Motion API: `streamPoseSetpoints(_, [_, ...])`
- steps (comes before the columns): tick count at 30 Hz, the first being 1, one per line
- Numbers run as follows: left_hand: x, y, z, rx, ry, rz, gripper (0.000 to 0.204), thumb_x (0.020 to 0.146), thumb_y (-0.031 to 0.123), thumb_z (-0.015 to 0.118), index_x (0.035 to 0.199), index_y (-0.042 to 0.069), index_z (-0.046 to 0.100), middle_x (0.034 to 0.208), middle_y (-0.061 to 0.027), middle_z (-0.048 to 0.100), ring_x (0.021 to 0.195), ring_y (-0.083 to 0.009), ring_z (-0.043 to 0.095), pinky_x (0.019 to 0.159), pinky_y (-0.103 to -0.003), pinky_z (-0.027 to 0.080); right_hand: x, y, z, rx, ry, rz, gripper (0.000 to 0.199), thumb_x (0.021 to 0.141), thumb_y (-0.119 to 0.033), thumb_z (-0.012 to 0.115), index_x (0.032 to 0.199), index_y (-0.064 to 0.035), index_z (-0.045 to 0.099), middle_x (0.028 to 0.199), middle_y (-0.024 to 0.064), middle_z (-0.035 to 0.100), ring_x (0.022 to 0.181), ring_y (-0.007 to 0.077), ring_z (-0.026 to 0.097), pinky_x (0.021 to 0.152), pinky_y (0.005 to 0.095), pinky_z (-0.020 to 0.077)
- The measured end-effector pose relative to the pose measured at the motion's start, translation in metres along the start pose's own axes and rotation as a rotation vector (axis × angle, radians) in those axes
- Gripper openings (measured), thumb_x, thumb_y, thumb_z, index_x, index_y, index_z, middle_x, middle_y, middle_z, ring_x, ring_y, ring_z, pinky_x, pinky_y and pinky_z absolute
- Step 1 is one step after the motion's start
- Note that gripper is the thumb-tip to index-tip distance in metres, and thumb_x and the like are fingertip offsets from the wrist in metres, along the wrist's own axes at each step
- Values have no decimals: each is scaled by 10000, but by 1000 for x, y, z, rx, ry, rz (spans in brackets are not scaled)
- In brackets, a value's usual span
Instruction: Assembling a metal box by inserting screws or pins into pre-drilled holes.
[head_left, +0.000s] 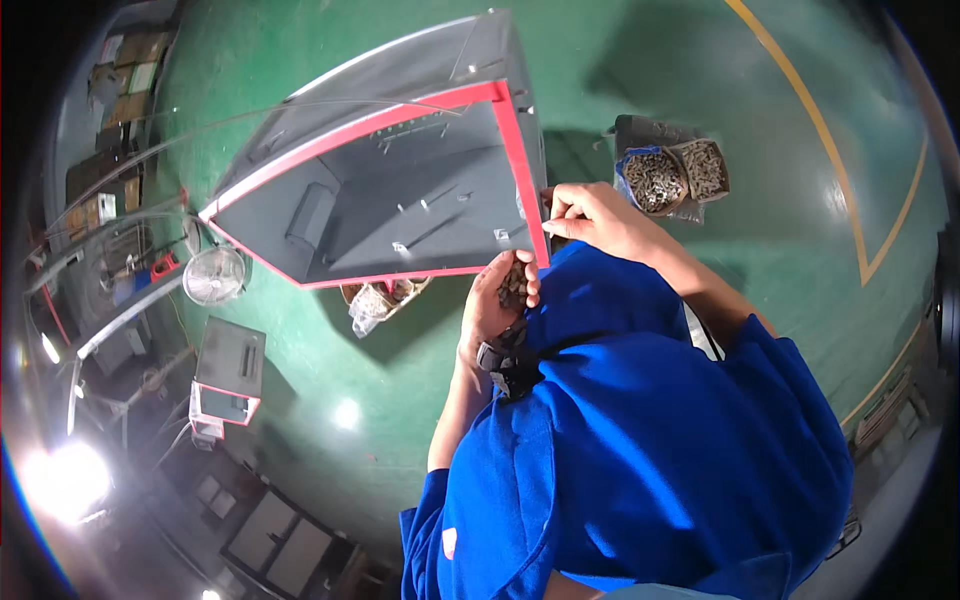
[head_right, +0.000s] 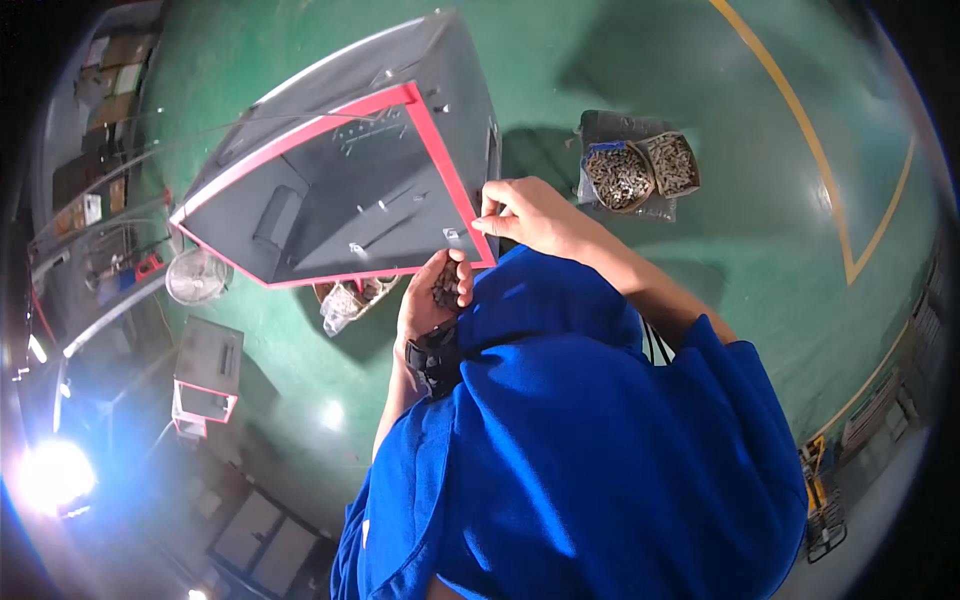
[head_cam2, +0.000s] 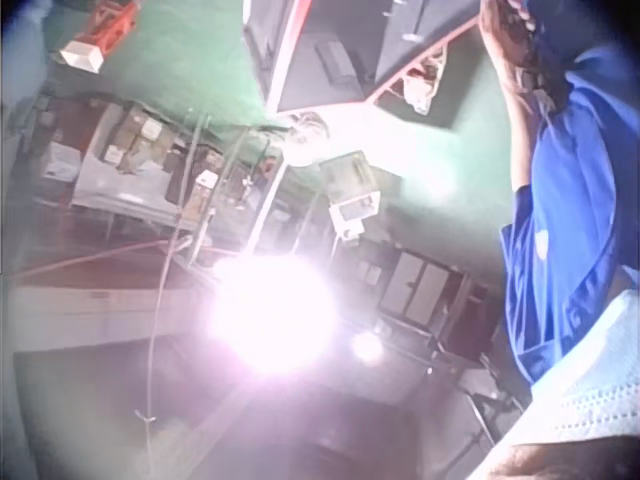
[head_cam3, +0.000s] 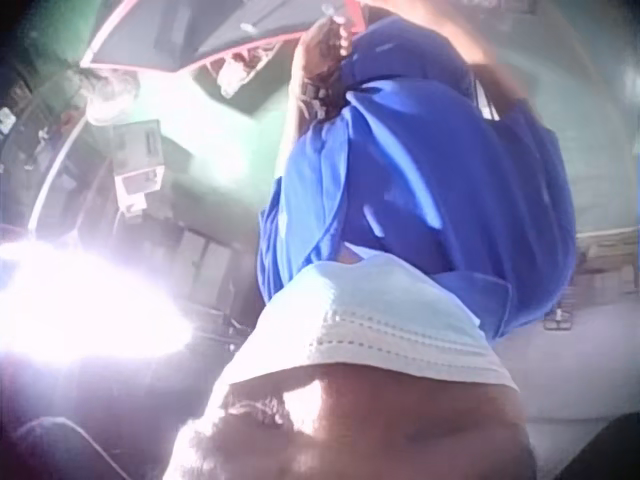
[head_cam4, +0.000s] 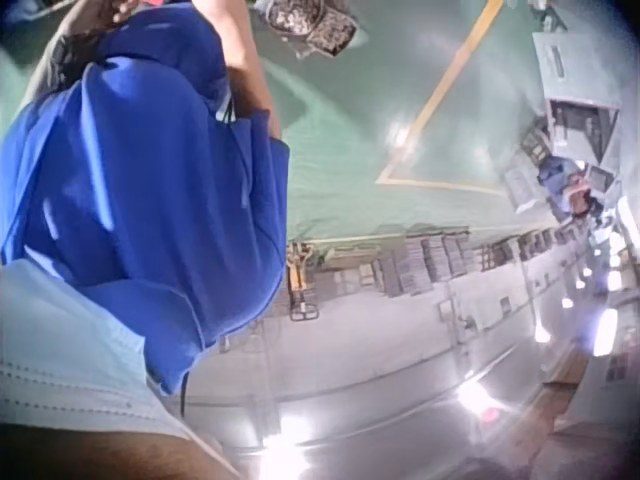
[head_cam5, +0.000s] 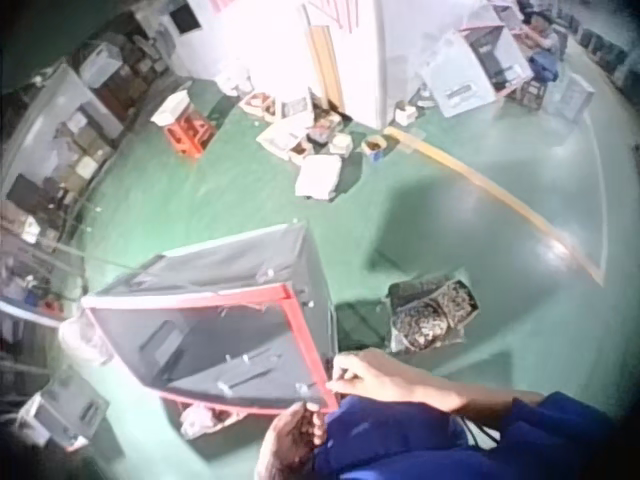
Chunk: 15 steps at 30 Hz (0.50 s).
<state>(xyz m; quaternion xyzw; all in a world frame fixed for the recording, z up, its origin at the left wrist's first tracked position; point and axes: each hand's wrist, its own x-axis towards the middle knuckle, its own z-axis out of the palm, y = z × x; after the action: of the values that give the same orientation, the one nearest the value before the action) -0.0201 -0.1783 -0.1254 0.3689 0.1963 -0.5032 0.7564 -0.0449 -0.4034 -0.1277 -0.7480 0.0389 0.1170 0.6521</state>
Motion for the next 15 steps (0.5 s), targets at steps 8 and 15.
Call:
streamPoseSetpoints(8, [-12, 0, 4, 16, -83, -16, 366, 974, 291, 367, 1035, -31, 529, 921, -158, 613, 850, -258, 628, 765, -365, 523, 0, -25, 0, -445, 75, -31, 188, 800, -126, 653, 748, 26, 555, 657, 106, 613, 589, 161, 614, 541, 298, 460])
streamPoseSetpoints(15, [-16, -3, 1, -106, -47, -26, 407, 966, 331, 384, 1055, -33, 546, 921, -150, 629, 787, -257, 638, 718, -368, 533, -13, -70, 30, -36, -212, -52, 129, 798, -78, 652, 876, 16, 611, 661, 75, 649, 617, 117, 631, 606, 243, 483])
